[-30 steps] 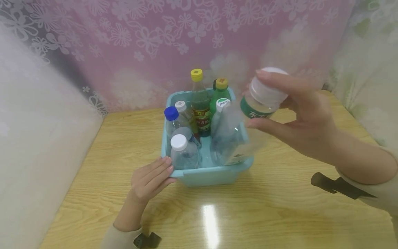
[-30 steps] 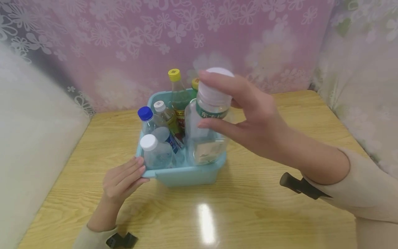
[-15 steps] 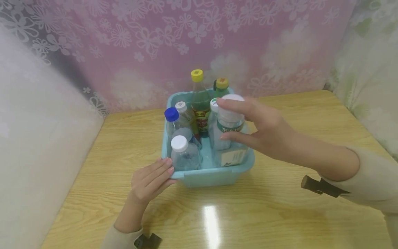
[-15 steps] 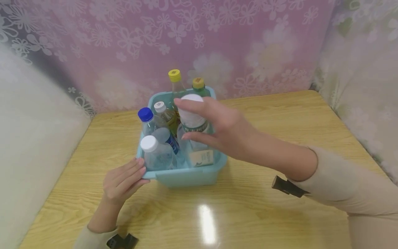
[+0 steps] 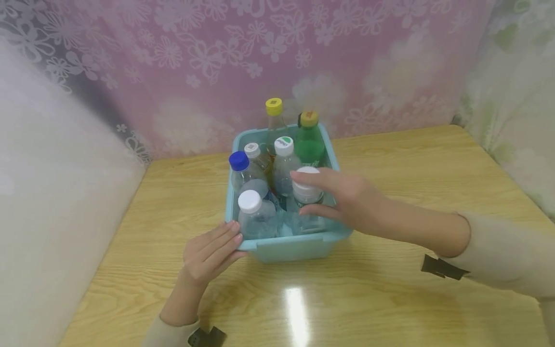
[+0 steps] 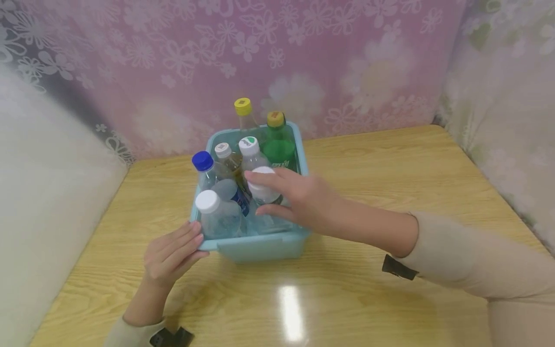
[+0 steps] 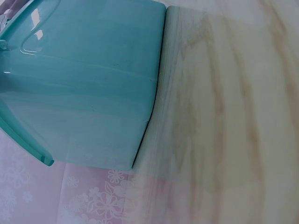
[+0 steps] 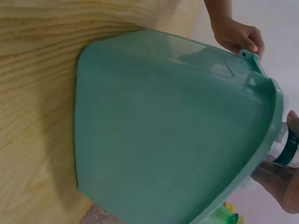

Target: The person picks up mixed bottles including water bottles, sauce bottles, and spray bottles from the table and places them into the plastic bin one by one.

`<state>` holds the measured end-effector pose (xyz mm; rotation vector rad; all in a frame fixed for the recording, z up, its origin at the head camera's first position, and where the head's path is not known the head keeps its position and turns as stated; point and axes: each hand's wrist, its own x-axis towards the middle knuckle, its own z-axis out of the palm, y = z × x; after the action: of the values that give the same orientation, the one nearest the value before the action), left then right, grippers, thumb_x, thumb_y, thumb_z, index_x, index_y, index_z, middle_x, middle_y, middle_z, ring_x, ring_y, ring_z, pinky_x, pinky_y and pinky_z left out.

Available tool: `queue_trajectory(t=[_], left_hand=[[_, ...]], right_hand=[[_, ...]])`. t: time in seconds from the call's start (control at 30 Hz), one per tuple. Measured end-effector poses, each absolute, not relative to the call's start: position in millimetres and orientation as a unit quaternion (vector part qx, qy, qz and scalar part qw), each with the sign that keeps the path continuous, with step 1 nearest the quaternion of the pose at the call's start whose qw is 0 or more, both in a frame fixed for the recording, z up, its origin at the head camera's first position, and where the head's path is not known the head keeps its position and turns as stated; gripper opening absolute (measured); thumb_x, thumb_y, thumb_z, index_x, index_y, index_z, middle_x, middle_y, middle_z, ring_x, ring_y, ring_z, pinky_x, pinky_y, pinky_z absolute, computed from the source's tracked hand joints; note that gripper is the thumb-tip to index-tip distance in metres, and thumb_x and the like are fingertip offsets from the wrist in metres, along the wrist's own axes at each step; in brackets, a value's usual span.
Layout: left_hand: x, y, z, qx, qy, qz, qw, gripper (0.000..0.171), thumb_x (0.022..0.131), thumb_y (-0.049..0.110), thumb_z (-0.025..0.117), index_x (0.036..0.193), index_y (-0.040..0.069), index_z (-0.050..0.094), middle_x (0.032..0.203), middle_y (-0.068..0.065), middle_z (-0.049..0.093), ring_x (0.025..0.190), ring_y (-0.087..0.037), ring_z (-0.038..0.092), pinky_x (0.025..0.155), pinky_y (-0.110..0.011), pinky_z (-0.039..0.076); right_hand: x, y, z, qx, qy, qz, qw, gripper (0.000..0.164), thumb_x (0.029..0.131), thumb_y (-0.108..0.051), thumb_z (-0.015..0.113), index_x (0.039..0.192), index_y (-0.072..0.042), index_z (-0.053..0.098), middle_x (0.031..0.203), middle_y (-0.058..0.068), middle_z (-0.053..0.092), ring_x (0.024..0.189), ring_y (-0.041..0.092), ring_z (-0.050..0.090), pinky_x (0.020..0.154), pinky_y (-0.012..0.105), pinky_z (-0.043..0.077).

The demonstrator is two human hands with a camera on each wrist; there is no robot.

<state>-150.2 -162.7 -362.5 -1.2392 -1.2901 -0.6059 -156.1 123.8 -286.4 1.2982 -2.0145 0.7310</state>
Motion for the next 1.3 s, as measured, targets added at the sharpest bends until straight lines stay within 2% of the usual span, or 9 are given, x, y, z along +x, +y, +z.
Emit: queue_trajectory(t=[0.27, 0.53, 0.7, 0.87, 0.97, 1.03, 1.1, 1.2, 1.3], left_hand=[[-151.7, -164.3, -362.2, -0.531, -0.552, -0.262, 0.588, 0.02, 0.081, 0.018, 0.074, 0.083, -0.002, 0.074, 0.081, -0.018, 0.072, 0.077, -0.026, 0.072, 0.058, -0.037, 0.062], [-154.1, -163.2, -360.7, -0.536, -0.546, -0.262, 0.588, 0.02, 0.081, 0.018, 0.075, 0.083, -0.002, 0.074, 0.08, -0.018, 0.072, 0.077, -0.025, 0.072, 0.058, -0.036, 0.062], [-156.2, -163.4, -359.0, -0.549, -0.543, -0.262, 0.579, 0.021, 0.082, 0.018, 0.075, 0.086, -0.003, 0.073, 0.083, -0.018, 0.072, 0.078, -0.026, 0.072, 0.057, -0.037, 0.062], [-155.7, -169.7, -357.9, -0.562, -0.548, -0.264, 0.56, 0.029, 0.085, 0.022, 0.072, 0.096, -0.005, 0.071, 0.095, -0.019, 0.071, 0.094, -0.025, 0.07, 0.065, -0.036, 0.063], [-155.0, -175.4, -355.0, -0.573, -0.552, -0.259, 0.548, 0.035, 0.088, 0.026, 0.069, 0.101, -0.006, 0.069, 0.104, -0.019, 0.07, 0.104, -0.024, 0.066, 0.074, -0.035, 0.062], [-154.2, -179.8, -351.8, -0.578, -0.56, -0.255, 0.536, 0.039, 0.089, 0.029, 0.067, 0.104, -0.007, 0.068, 0.107, -0.019, 0.068, 0.108, -0.024, 0.064, 0.079, -0.034, 0.061], [-153.2, -184.3, -348.3, -0.581, -0.57, -0.251, 0.524, 0.044, 0.089, 0.033, 0.066, 0.106, -0.008, 0.067, 0.109, -0.02, 0.068, 0.11, -0.025, 0.063, 0.085, -0.034, 0.059], [-151.3, -192.3, -343.0, -0.576, -0.595, -0.241, 0.505, 0.053, 0.089, 0.041, 0.064, 0.108, -0.008, 0.066, 0.108, -0.022, 0.068, 0.11, -0.026, 0.063, 0.091, -0.034, 0.056], [-151.5, -202.1, -339.1, -0.564, -0.623, -0.222, 0.494, 0.061, 0.089, 0.05, 0.058, 0.11, -0.007, 0.066, 0.104, -0.021, 0.069, 0.106, -0.026, 0.065, 0.094, -0.035, 0.055]], right_hand=[[-160.2, 127.5, -292.7, 0.479, -0.773, 0.282, 0.305, 0.056, 0.087, -0.045, 0.057, 0.12, 0.001, 0.058, 0.107, 0.012, 0.066, 0.09, 0.023, 0.068, 0.076, 0.034, 0.061], [-159.1, 132.8, -291.0, 0.432, -0.815, 0.3, 0.242, 0.081, 0.063, -0.015, 0.087, 0.132, 0.0, 0.048, 0.1, 0.012, 0.066, 0.083, 0.018, 0.065, 0.068, 0.029, 0.061], [-157.6, 135.4, -289.9, 0.41, -0.831, 0.301, 0.224, 0.089, 0.06, -0.019, 0.089, 0.135, 0.0, 0.045, 0.102, 0.013, 0.065, 0.084, 0.02, 0.066, 0.07, 0.031, 0.062], [-156.8, 139.1, -287.9, 0.404, -0.836, 0.305, 0.212, 0.093, 0.064, -0.026, 0.087, 0.139, 0.0, 0.038, 0.121, 0.017, 0.061, 0.101, 0.027, 0.067, 0.086, 0.035, 0.059], [-155.6, 145.8, -286.5, 0.391, -0.846, 0.29, 0.215, 0.092, 0.07, -0.037, 0.082, 0.141, -0.003, 0.036, 0.13, 0.015, 0.058, 0.106, 0.028, 0.065, 0.066, 0.022, 0.06], [-153.8, 152.3, -285.8, 0.376, -0.858, 0.277, 0.214, 0.091, 0.072, -0.04, 0.081, 0.142, -0.005, 0.035, 0.132, 0.015, 0.057, 0.109, 0.029, 0.063, 0.056, 0.023, 0.055], [-151.7, 159.1, -284.8, 0.354, -0.875, 0.261, 0.204, 0.091, 0.073, -0.043, 0.079, 0.144, -0.007, 0.034, 0.133, 0.014, 0.056, 0.11, 0.031, 0.061, 0.052, 0.026, 0.051], [-149.9, 168.5, -282.9, 0.315, -0.902, 0.234, 0.179, 0.096, 0.071, -0.043, 0.08, 0.146, -0.009, 0.031, 0.136, 0.016, 0.053, 0.112, 0.034, 0.06, 0.061, 0.037, 0.057], [-149.6, 177.6, -282.1, 0.272, -0.928, 0.203, 0.153, 0.1, 0.071, -0.047, 0.079, 0.149, -0.013, 0.026, 0.134, 0.018, 0.054, 0.07, 0.019, 0.066, 0.041, 0.026, 0.044]])
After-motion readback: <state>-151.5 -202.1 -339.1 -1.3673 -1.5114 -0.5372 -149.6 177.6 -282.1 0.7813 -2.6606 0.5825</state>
